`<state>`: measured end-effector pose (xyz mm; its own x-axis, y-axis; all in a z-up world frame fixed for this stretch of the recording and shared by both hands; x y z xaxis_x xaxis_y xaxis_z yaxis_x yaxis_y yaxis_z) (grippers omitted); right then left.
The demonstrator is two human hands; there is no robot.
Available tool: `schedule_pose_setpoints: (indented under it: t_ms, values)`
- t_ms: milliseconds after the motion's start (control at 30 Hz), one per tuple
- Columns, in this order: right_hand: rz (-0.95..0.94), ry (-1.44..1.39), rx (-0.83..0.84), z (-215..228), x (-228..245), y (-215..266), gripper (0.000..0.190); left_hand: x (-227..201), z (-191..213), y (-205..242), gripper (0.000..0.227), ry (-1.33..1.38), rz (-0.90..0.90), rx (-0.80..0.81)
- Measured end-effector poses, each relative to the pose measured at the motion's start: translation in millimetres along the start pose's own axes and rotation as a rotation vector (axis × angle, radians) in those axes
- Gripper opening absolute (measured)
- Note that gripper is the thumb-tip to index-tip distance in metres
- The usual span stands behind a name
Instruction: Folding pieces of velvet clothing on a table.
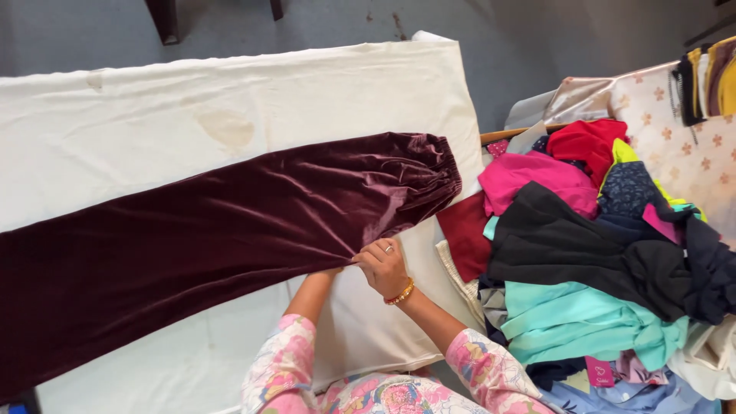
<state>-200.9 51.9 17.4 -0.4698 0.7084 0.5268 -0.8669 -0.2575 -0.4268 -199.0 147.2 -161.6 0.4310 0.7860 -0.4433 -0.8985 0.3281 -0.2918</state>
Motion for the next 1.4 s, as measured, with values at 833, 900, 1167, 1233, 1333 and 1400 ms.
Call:
schedule_pose_setpoints:
  t_ms: [833,900,1167,1233,1333,1400]
  values:
    - [-0.968,0.090,-0.093,50,-323,21,0.045,17,-6,83,0.048,-0.855,-0.682,0.123]
    - [-1.051,-0.020,-0.095,48,-321,25,0.049,3,-45,55,0.049,-0.896,-0.714,0.118]
    - [-1.149,-0.426,-0.259,23,-367,61,0.040,-15,38,77,0.019,0.077,0.274,0.586]
    - [-1.136,-0.321,-0.265,31,-353,55,0.039,-34,90,55,0.030,0.138,0.184,0.446]
    - [-1.098,-0.123,-0.262,40,-330,46,0.039,-46,138,43,0.052,0.244,0.013,0.277]
    - [-1.068,-0.034,-0.254,48,-303,31,0.040,-41,152,48,0.062,0.284,-0.061,0.242]
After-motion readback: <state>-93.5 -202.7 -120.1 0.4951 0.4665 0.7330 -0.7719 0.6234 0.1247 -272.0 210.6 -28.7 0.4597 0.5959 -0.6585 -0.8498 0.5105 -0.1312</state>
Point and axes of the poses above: each hand's wrist, its own y-axis away from the middle knuckle, its own z-axis out of the back of the hand, x = y × z, the point moved 5 cm from there along -y, towards the middle knuckle, and after that the axes turned 5 degrees about -x, right-handed, at the moved point
